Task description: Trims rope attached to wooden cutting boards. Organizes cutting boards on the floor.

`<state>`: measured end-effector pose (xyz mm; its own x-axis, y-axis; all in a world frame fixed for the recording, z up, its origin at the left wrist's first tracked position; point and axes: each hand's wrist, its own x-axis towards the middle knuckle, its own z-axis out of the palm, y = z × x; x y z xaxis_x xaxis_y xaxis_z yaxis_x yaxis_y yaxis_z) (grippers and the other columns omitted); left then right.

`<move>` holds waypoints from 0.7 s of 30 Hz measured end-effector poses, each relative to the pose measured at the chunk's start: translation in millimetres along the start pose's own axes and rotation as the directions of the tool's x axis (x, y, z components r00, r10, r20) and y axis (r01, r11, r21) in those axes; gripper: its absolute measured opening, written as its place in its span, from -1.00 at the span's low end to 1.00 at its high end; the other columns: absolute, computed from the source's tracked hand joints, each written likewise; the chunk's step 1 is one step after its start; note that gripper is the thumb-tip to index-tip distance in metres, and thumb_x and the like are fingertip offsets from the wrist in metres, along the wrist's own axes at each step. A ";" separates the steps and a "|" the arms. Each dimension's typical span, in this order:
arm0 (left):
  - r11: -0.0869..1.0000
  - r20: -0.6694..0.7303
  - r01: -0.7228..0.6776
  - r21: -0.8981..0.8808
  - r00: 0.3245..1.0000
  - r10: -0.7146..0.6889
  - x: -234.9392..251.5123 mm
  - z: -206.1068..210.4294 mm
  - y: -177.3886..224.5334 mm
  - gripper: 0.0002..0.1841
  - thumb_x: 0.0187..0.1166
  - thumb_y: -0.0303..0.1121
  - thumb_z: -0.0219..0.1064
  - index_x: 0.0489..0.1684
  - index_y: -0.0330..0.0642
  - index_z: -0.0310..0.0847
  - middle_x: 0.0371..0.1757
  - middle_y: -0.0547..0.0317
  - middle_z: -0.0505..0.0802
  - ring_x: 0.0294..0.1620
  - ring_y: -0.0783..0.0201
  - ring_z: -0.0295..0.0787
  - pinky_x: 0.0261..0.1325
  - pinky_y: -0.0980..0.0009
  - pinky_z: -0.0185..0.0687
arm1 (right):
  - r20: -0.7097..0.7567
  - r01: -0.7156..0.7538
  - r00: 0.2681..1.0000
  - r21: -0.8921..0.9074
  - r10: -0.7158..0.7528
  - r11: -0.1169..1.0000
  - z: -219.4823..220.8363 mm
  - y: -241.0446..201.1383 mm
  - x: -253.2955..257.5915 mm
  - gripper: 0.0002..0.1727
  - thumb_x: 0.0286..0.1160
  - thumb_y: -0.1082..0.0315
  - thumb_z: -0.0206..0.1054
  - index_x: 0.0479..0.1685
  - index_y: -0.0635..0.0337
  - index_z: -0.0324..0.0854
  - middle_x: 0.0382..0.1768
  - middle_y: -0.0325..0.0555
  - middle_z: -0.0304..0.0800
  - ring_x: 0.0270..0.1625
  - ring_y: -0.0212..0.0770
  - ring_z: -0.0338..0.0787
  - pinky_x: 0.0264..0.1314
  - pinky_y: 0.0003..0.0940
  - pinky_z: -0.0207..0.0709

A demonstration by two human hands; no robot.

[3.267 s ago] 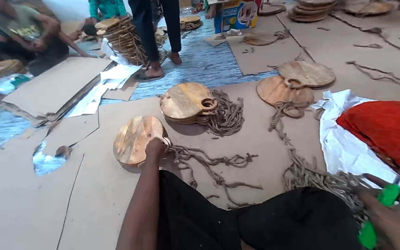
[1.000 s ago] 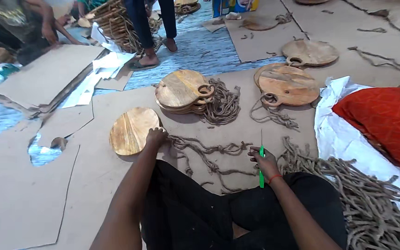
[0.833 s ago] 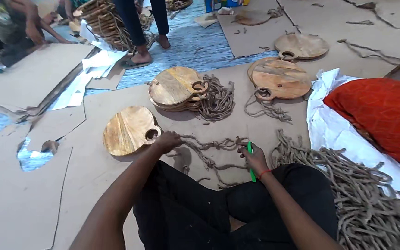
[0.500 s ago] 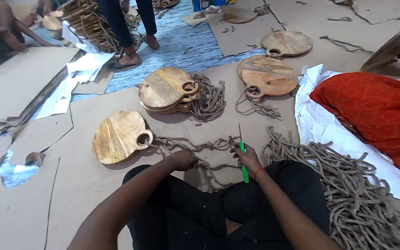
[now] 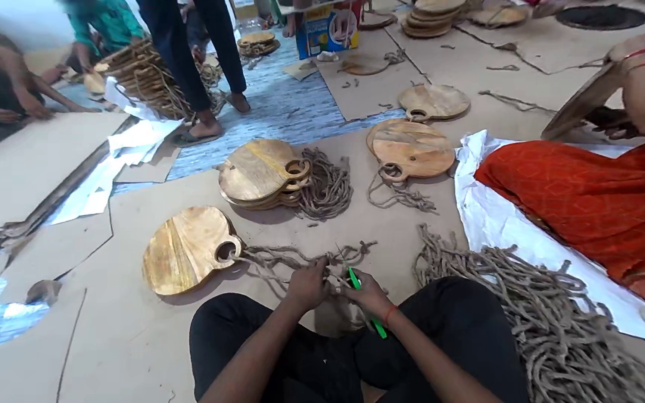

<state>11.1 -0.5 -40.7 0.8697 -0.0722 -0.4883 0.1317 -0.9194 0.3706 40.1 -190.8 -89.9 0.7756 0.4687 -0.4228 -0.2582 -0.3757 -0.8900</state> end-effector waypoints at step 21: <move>0.961 -0.125 -0.216 0.172 0.963 0.239 0.0 -0.1 -8.5 -0.60 0.58 -0.16 0.40 0.26 -0.20 0.72 0.40 -0.21 0.71 0.40 -0.26 0.64 0.39 -0.28 0.50 | -0.068 -0.045 0.996 0.066 0.050 0.997 6.9 -9.8 -53.9 -0.71 0.66 0.16 0.29 -0.16 0.25 0.67 -0.61 -0.33 0.55 -0.61 -0.41 0.50 -0.48 -0.39 0.46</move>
<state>10.0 7.4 -43.8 0.9283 -0.2407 -0.2835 -0.1428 -0.9345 0.3260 -3.2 -206.8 -59.5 0.7992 0.3937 -0.4542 -0.3308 -0.3428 -0.8793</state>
